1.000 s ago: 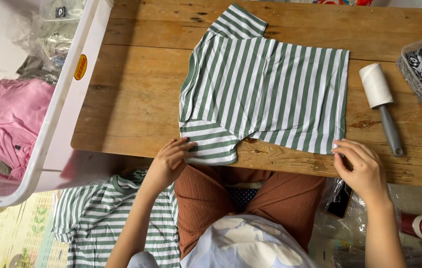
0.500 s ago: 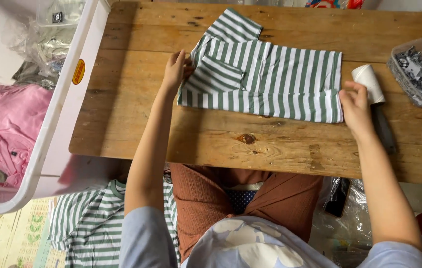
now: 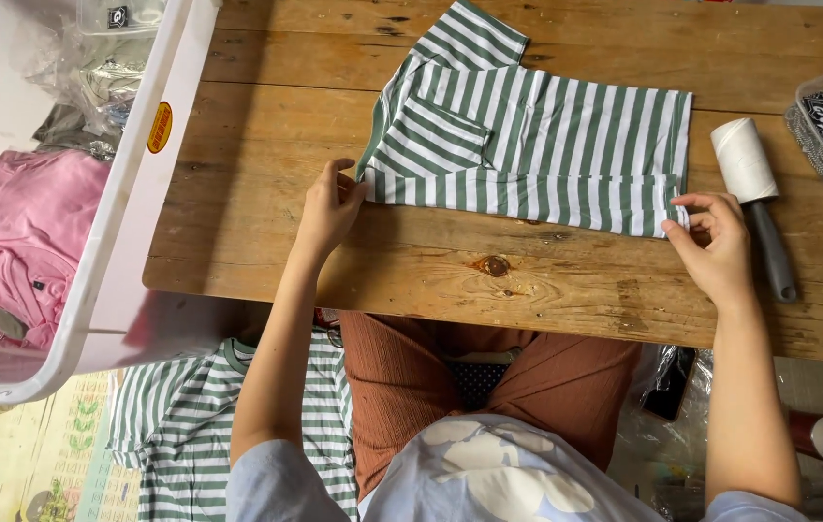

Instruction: A person prepares a t-shirt for sale by lint-rolling it, folding it neatly, attaching a brand tag, and placing it into a protective plastic bag.

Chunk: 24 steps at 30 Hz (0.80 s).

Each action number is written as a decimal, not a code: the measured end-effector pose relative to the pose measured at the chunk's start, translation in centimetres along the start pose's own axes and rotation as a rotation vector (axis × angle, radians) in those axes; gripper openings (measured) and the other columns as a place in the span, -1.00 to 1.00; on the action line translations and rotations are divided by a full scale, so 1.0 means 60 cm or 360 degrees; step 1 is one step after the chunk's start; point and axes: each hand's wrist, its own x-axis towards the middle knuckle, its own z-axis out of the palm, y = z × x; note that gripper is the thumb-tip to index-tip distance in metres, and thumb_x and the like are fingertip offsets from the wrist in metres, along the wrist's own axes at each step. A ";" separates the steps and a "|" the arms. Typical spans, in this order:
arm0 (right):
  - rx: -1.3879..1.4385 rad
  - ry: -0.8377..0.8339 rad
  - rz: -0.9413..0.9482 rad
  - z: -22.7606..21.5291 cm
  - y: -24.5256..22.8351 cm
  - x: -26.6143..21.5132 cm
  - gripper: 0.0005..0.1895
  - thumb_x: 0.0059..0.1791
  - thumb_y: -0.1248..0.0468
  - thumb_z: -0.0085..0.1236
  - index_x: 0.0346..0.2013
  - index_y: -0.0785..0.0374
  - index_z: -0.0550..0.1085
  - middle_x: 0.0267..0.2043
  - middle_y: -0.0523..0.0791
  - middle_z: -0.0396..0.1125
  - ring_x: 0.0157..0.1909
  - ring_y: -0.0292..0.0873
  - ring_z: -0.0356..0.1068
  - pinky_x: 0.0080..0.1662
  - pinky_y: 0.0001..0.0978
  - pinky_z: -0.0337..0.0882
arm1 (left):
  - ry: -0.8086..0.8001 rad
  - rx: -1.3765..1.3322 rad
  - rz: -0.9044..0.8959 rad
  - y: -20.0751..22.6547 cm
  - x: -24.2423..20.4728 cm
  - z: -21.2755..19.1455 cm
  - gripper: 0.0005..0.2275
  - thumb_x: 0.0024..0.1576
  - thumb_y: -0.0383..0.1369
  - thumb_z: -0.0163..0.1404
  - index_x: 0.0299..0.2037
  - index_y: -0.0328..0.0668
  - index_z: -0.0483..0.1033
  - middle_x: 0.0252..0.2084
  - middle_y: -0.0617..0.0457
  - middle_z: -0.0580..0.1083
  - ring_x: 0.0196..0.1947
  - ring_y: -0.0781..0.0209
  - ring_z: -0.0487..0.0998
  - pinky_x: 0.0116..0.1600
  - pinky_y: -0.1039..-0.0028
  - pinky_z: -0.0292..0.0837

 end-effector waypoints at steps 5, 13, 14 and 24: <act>-0.0135 0.0009 -0.0037 0.000 -0.001 -0.002 -0.80 -0.15 0.61 -0.06 -0.26 0.43 0.32 -0.20 -0.06 0.10 -0.30 -0.25 0.08 -0.20 -0.53 0.16 | -0.0001 -0.0070 0.0083 0.003 -0.001 0.002 -0.74 -0.05 -0.52 -0.08 -0.14 -0.30 0.26 -0.52 0.05 0.34 -0.60 0.32 0.29 -0.47 0.59 0.24; -0.0135 0.0007 0.0002 -0.009 0.006 -0.010 -0.86 -0.12 0.60 -0.08 -0.34 0.39 0.37 -0.20 -0.09 0.10 -0.29 -0.28 0.05 -0.24 -0.58 0.10 | -0.0177 -0.0046 0.0033 0.008 -0.005 -0.002 -0.86 0.01 -0.55 -0.21 -0.23 -0.30 0.32 -0.59 0.08 0.27 -0.64 0.34 0.18 -0.50 0.58 0.15; -0.0266 -0.0072 0.0051 -0.007 0.009 -0.010 -0.82 -0.14 0.59 -0.08 -0.33 0.34 0.41 -0.20 -0.09 0.09 -0.25 -0.25 0.06 -0.26 -0.57 0.11 | -0.0077 0.0253 0.0162 0.001 -0.006 0.006 -0.84 -0.02 -0.52 -0.19 -0.24 -0.23 0.33 -0.48 0.03 0.32 -0.47 0.19 0.28 -0.31 0.44 0.17; -0.0907 -0.0108 -0.0309 0.063 -0.039 0.023 -0.60 -0.24 0.63 -0.20 -0.14 0.35 0.28 0.01 0.04 0.09 0.02 0.05 0.04 0.09 -0.12 0.10 | 0.0124 0.1092 0.0770 0.056 0.008 0.105 -0.59 -0.21 -0.64 -0.14 -0.12 -0.14 0.36 -0.13 -0.12 0.25 -0.12 0.00 0.21 -0.02 0.24 0.22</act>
